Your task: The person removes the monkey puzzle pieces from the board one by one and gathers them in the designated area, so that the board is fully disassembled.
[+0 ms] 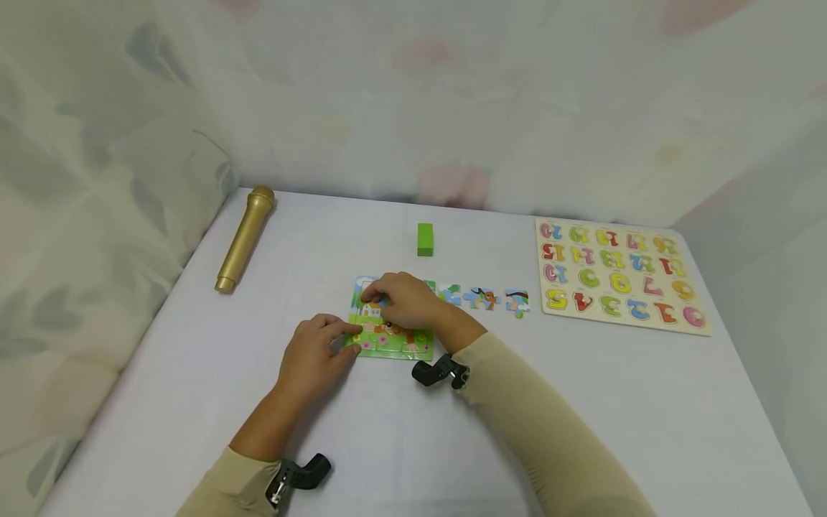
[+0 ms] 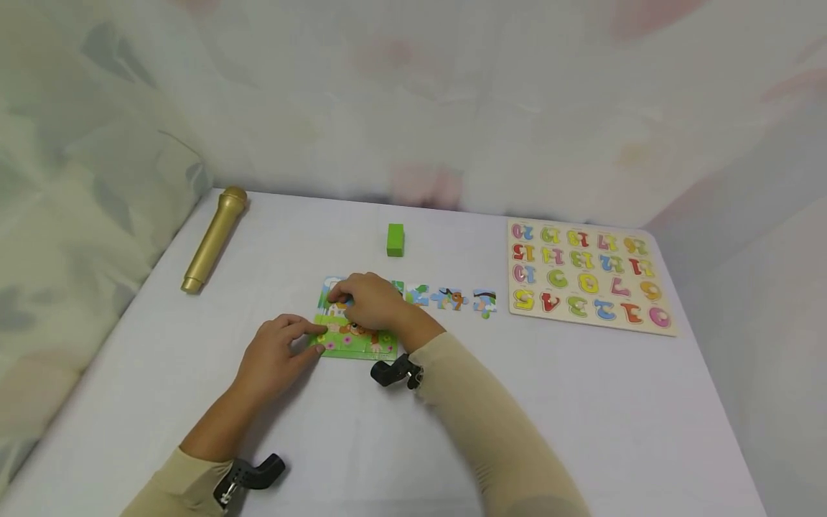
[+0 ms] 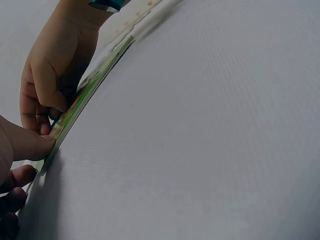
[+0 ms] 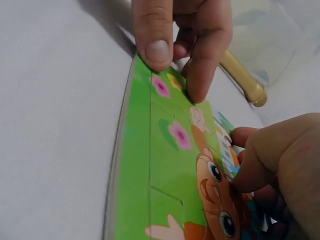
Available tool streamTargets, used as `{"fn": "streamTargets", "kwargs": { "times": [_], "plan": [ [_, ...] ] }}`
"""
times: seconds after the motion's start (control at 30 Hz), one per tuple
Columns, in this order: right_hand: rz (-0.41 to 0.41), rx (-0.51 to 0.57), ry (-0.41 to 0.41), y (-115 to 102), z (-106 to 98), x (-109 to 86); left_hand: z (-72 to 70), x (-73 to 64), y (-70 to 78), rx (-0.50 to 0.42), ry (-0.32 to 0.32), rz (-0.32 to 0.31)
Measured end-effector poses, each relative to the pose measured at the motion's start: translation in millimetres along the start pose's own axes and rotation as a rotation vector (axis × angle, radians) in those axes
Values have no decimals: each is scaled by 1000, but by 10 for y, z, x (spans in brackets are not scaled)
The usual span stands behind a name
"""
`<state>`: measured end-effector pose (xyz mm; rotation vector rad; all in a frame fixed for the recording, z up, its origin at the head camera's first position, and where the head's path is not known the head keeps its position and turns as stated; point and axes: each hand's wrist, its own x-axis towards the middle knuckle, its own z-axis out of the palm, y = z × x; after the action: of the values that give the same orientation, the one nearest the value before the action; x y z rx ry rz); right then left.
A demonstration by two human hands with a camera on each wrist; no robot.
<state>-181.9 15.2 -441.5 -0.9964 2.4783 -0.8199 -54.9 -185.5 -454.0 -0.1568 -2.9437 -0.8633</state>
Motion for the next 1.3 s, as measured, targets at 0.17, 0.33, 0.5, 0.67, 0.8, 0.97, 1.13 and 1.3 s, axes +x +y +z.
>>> {"fn": "streamTargets", "kwargs": {
  "times": [0.17,0.33,0.5,0.67,0.8,0.97,1.13,1.3],
  "plan": [
    [-6,27,-11,-6,-15,-12,-8,16,15,-1,-12,-4],
    [-11,62,-25,-9,-28,-1,-26,25,19,-2,-29,-15],
    [-9,103,-12,23,3,5,-31,46,0,-1,-38,-19],
    [6,127,-2,33,0,-16,-46,77,-3,0,-61,-17],
    [-6,125,-2,31,-8,-14,-61,90,2,-5,-74,-33],
    [11,100,11,13,7,-24,-72,96,-5,-1,-86,-33],
    [17,121,36,20,24,-49,-68,110,-14,0,-92,-38],
    [29,170,60,32,44,-58,-66,112,-17,-9,-94,-35]
  ]
}}
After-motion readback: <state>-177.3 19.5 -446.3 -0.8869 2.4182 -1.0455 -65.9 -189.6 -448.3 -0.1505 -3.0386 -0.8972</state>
